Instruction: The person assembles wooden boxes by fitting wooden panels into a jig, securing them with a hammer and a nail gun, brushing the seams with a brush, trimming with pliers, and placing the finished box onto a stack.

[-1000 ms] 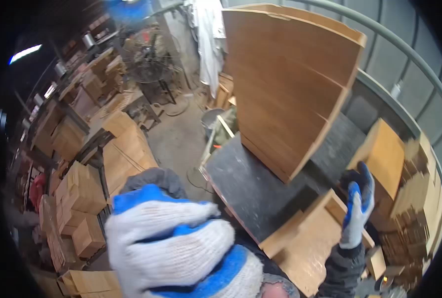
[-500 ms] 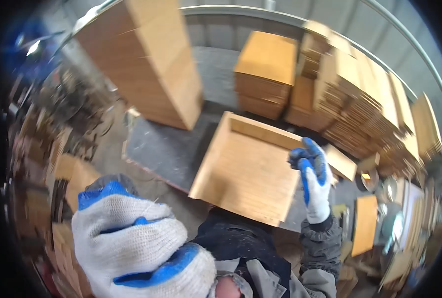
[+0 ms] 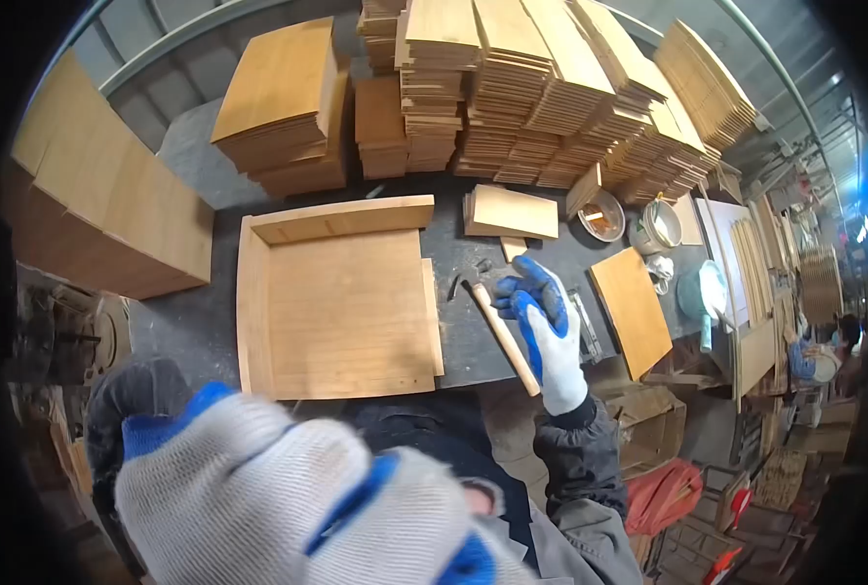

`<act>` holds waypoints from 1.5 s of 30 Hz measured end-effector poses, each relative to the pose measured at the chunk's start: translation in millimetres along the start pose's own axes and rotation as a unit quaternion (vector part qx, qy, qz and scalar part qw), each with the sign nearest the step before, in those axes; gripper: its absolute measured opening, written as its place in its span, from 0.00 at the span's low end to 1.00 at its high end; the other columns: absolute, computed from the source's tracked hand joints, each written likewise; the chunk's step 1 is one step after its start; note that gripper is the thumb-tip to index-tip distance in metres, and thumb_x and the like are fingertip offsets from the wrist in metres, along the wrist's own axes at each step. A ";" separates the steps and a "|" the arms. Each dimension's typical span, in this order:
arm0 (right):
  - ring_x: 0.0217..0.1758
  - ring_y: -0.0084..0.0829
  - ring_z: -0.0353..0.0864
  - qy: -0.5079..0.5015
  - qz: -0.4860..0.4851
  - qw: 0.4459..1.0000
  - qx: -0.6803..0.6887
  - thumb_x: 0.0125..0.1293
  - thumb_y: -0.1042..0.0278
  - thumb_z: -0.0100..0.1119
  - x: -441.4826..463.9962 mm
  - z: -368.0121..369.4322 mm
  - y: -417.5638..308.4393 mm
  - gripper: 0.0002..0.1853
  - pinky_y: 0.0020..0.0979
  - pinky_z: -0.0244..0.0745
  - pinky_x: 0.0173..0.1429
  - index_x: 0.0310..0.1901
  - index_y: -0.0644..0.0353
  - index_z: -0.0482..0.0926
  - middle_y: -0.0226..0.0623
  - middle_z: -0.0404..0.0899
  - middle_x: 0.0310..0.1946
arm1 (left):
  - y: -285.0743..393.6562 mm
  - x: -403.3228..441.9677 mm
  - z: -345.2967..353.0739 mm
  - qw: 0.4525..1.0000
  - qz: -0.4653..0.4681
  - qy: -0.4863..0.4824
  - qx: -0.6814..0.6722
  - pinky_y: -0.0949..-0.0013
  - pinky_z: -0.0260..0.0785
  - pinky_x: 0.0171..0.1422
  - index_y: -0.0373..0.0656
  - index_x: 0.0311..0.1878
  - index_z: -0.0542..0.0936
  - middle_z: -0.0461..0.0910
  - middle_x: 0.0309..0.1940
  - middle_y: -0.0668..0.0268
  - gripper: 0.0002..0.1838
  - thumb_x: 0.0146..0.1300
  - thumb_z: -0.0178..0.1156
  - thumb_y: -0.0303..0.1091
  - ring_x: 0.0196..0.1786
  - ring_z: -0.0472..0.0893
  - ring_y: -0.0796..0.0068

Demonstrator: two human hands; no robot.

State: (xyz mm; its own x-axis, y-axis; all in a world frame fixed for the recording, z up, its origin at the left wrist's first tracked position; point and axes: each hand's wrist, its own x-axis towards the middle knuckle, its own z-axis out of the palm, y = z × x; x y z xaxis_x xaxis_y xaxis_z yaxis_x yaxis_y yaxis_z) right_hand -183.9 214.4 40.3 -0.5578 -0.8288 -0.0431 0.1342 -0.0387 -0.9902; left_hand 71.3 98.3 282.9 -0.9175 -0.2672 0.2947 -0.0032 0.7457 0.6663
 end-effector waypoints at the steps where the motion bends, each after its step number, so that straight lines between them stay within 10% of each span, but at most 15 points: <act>1: 0.54 0.29 0.84 -0.003 0.001 1.000 0.001 0.77 0.69 0.56 1.1 2.8 2.9 0.27 0.30 0.80 0.60 0.74 0.67 0.69 0.40 0.83 0.55 | -10.9 -4.1 0.0 1.000 -0.009 0.005 -0.002 0.71 0.61 0.22 0.43 0.41 0.85 0.80 0.25 0.69 0.16 0.71 0.67 0.47 0.20 0.67 0.74; 9: 0.51 0.29 0.85 -0.042 -0.002 0.999 0.007 0.77 0.63 0.59 22.5 57.9 8.8 0.28 0.31 0.82 0.55 0.73 0.68 0.69 0.41 0.84 0.52 | -29.7 -39.3 -4.5 0.987 -0.131 0.075 0.046 0.71 0.63 0.23 0.44 0.39 0.84 0.78 0.25 0.70 0.13 0.67 0.69 0.45 0.20 0.68 0.74; 20: 0.57 0.27 0.82 -0.017 0.008 1.000 -0.001 0.77 0.72 0.56 32.2 59.1 -6.3 0.26 0.29 0.76 0.65 0.74 0.68 0.69 0.41 0.82 0.56 | -54.0 4.4 4.7 0.992 0.012 0.121 0.036 0.69 0.65 0.24 0.46 0.35 0.83 0.77 0.24 0.70 0.11 0.61 0.71 0.42 0.20 0.70 0.73; 27: 0.54 0.30 0.85 -0.035 0.043 0.998 -0.032 0.77 0.66 0.57 16.2 89.4 20.9 0.28 0.32 0.79 0.64 0.74 0.68 0.68 0.43 0.83 0.54 | -57.9 -44.3 -2.2 0.976 -0.124 0.136 0.113 0.69 0.66 0.25 0.47 0.33 0.82 0.75 0.24 0.71 0.10 0.57 0.72 0.40 0.21 0.71 0.72; 45: 0.56 0.27 0.82 0.030 0.034 0.997 -0.062 0.76 0.71 0.58 -22.9 61.7 34.9 0.30 0.30 0.76 0.64 0.77 0.67 0.65 0.41 0.83 0.56 | -57.8 -42.3 1.8 0.968 -0.018 0.191 0.164 0.67 0.70 0.27 0.50 0.28 0.79 0.72 0.23 0.71 0.12 0.48 0.76 0.35 0.21 0.74 0.71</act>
State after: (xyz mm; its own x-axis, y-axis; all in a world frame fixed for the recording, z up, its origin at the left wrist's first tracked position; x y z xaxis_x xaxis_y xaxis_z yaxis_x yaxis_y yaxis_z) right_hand -115.9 197.5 14.9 -0.5995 -0.7920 -0.1156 0.0733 0.0895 -0.9933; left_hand 109.5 67.6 230.7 -0.7007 -0.4552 0.5493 -0.2155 0.8691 0.4453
